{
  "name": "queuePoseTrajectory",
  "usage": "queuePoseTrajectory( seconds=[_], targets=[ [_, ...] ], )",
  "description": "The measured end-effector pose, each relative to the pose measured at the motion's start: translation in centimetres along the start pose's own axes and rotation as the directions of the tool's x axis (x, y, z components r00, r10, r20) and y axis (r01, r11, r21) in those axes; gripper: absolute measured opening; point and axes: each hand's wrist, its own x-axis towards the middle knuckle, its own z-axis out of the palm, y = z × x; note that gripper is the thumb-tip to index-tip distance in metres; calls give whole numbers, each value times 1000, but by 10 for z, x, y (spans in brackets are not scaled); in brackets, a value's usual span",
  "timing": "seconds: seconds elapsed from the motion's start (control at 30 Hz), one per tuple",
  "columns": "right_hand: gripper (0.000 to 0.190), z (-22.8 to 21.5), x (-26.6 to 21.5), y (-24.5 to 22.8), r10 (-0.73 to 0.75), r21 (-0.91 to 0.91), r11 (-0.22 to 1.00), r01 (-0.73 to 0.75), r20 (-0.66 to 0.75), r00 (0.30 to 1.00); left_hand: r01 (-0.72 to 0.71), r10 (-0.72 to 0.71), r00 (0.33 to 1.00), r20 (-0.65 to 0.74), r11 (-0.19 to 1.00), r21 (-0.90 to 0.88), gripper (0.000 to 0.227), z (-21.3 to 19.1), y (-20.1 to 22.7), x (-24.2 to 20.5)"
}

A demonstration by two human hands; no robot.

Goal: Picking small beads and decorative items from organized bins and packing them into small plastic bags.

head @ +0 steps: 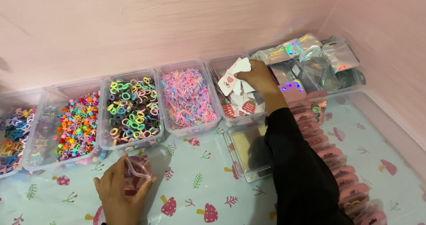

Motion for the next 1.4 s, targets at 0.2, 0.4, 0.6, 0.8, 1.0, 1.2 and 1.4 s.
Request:
queuePoseTrajectory(
  seconds=[0.2, 0.4, 0.6, 0.8, 1.0, 1.2, 1.4],
  targets=[
    [22, -6, -22, -15, -181, 12, 984, 180, 104, 978, -13, 13, 1000, -6, 1000, -10, 93, -2, 1, -1],
    [15, -11, -54, -54, -174, 41, 984, 174, -15, 985, -38, 38, 999, -16, 999, -10, 107, -7, 6, 0],
    [15, 21, -148, -130, -22, -131, 989, 70, 338, 941, -240, 233, 965, -120, 969, -51, 111, -4, 10, -5],
    [81, 96, -222, -121, 8, -128, 980, 151, 787, 616, -298, 295, 941, -167, 954, 7, 103, 3, 16, -15],
    [26, 123, -233, -84, -228, 16, 956, 292, 667, 710, -352, 354, 927, -125, 935, 40, 95, -2, 26, -13],
    [42, 121, -241, -72, -295, 126, 951, 283, 653, 698, -351, 354, 926, -132, 935, 45, 88, -4, 30, -14],
    [25, 71, -202, -74, -129, -106, 977, 187, 408, 904, -332, 366, 904, -222, 927, 175, 92, -5, 29, -10]
  ],
)
